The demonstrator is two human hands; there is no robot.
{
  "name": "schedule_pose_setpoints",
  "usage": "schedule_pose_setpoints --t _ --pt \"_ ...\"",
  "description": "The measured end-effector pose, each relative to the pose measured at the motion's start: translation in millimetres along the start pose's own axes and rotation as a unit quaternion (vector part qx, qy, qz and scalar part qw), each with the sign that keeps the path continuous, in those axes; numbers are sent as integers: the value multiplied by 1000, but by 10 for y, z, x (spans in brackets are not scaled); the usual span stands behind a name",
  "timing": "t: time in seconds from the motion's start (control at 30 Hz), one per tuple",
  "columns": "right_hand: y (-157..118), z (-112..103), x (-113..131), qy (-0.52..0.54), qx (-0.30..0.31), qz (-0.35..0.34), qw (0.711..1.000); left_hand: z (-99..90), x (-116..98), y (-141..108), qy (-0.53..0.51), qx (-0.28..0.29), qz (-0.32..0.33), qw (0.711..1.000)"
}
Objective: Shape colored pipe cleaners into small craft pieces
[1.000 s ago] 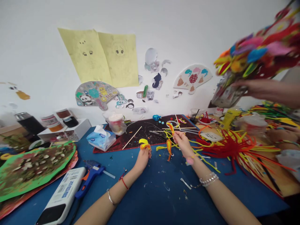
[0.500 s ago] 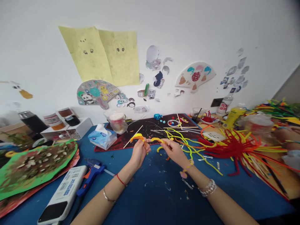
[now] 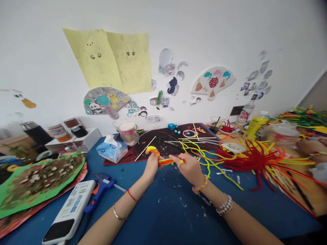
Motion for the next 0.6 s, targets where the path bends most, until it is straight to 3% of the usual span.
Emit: schedule_pose_setpoints --t 0.13,0.27,0.37,0.6 --pt "14 68 194 110 -8 8 994 -29 54 16 20 -33 38 999" --pt "45 74 288 268 28 49 962 -59 36 43 22 -40 60 997" --pt "67 89 271 360 66 85 927 -50 24 61 18 -26 60 998" --pt "67 231 161 531 178 143 816 49 0 79 10 31 40 999"
Point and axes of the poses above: each hand's wrist, its own y-axis towards the middle knuckle, its own z-axis out of the palm, x = y × z, the point moved 3 cm from there along y, towards the middle knuckle, and after that the axes turned 6 degrees about x, right-handed, at the moved point
